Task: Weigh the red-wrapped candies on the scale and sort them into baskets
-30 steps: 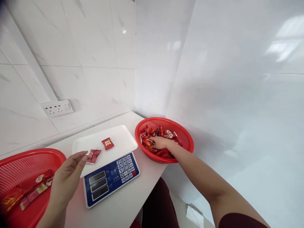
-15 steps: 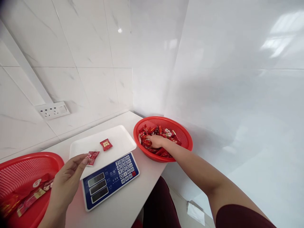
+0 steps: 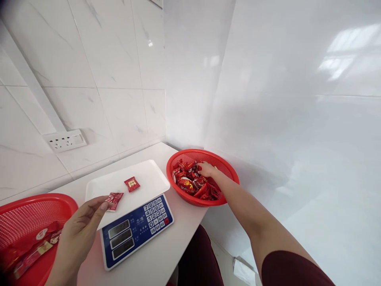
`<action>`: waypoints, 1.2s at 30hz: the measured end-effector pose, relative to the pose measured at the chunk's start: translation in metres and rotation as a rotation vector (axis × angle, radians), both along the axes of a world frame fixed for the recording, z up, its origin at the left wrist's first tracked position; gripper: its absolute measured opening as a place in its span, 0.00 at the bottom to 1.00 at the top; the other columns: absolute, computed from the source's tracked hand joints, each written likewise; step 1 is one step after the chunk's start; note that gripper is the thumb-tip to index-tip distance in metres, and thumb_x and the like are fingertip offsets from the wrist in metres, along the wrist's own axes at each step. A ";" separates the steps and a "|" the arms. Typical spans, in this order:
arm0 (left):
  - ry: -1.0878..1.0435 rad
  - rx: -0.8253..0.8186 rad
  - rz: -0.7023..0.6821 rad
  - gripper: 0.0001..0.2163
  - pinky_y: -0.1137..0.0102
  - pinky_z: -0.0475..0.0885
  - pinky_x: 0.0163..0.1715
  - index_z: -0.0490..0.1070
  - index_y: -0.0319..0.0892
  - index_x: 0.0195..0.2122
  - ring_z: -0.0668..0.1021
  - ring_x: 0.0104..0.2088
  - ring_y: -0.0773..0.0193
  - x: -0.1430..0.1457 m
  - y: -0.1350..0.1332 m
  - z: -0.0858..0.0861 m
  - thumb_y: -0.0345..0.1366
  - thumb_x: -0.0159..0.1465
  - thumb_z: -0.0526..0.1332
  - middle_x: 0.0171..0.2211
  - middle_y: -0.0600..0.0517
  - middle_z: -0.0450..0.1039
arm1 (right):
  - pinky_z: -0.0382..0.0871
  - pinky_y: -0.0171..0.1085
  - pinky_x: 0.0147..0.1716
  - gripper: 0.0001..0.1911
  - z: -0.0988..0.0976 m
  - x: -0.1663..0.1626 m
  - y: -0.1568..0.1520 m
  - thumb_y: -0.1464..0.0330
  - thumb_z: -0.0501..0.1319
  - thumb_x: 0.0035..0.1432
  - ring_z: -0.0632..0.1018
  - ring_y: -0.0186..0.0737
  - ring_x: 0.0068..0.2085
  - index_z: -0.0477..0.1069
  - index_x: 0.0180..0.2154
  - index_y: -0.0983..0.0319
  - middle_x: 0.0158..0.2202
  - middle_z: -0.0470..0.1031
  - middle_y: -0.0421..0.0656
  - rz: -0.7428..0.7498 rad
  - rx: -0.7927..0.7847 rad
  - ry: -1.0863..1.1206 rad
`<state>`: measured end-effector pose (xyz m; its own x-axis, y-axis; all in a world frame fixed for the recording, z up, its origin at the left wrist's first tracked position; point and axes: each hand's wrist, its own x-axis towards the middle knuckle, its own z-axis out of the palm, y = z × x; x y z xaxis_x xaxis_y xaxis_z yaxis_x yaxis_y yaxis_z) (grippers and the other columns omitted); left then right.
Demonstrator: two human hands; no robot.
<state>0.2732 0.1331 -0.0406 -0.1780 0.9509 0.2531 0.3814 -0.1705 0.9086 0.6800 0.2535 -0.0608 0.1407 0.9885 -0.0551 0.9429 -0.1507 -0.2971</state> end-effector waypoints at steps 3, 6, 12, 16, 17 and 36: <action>-0.009 -0.017 -0.009 0.19 0.62 0.70 0.45 0.72 0.43 0.40 0.76 0.43 0.55 0.000 -0.001 0.000 0.51 0.53 0.59 0.38 0.48 0.76 | 0.64 0.39 0.44 0.14 -0.003 0.000 -0.003 0.68 0.55 0.53 0.74 0.45 0.43 0.72 0.42 0.61 0.42 0.75 0.46 -0.023 0.044 0.014; -0.035 -0.025 -0.032 0.19 0.61 0.69 0.46 0.71 0.43 0.41 0.75 0.44 0.56 0.002 -0.001 -0.002 0.50 0.54 0.59 0.38 0.48 0.76 | 0.63 0.38 0.46 0.16 0.007 -0.005 -0.003 0.69 0.50 0.56 0.73 0.43 0.45 0.71 0.42 0.63 0.45 0.74 0.48 -0.067 0.156 0.040; -0.036 -0.030 -0.135 0.18 0.63 0.70 0.44 0.70 0.43 0.42 0.75 0.44 0.57 0.007 0.002 -0.009 0.49 0.55 0.59 0.42 0.47 0.74 | 0.65 0.40 0.46 0.13 0.045 -0.057 -0.020 0.68 0.55 0.51 0.74 0.40 0.44 0.69 0.40 0.63 0.45 0.73 0.46 -0.008 0.408 0.574; -0.064 -0.072 -0.221 0.18 0.66 0.70 0.40 0.68 0.44 0.45 0.75 0.43 0.59 0.014 -0.001 -0.011 0.48 0.58 0.56 0.42 0.48 0.73 | 0.70 0.41 0.40 0.14 0.062 -0.113 -0.052 0.67 0.58 0.50 0.75 0.38 0.38 0.66 0.41 0.61 0.40 0.74 0.43 0.283 0.247 0.948; -0.081 -0.074 -0.253 0.18 0.66 0.70 0.40 0.67 0.44 0.46 0.75 0.43 0.60 0.016 -0.003 -0.011 0.47 0.59 0.55 0.40 0.49 0.72 | 0.70 0.40 0.39 0.14 0.064 -0.126 -0.060 0.67 0.59 0.50 0.75 0.37 0.38 0.66 0.41 0.60 0.39 0.74 0.42 0.345 0.199 0.987; -0.201 -0.040 -0.385 0.11 0.67 0.69 0.39 0.70 0.45 0.40 0.74 0.40 0.62 0.024 -0.011 -0.011 0.33 0.55 0.60 0.41 0.50 0.72 | 0.68 0.47 0.48 0.33 0.048 -0.180 -0.101 0.52 0.57 0.54 0.68 0.45 0.54 0.54 0.58 0.56 0.58 0.59 0.51 0.531 -0.513 1.358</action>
<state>0.2976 0.1220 -0.0514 0.1499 0.9658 0.2114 0.1117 -0.2290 0.9670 0.5001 0.1529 -0.0132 -0.6438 0.7428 -0.1839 -0.0087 -0.2474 -0.9689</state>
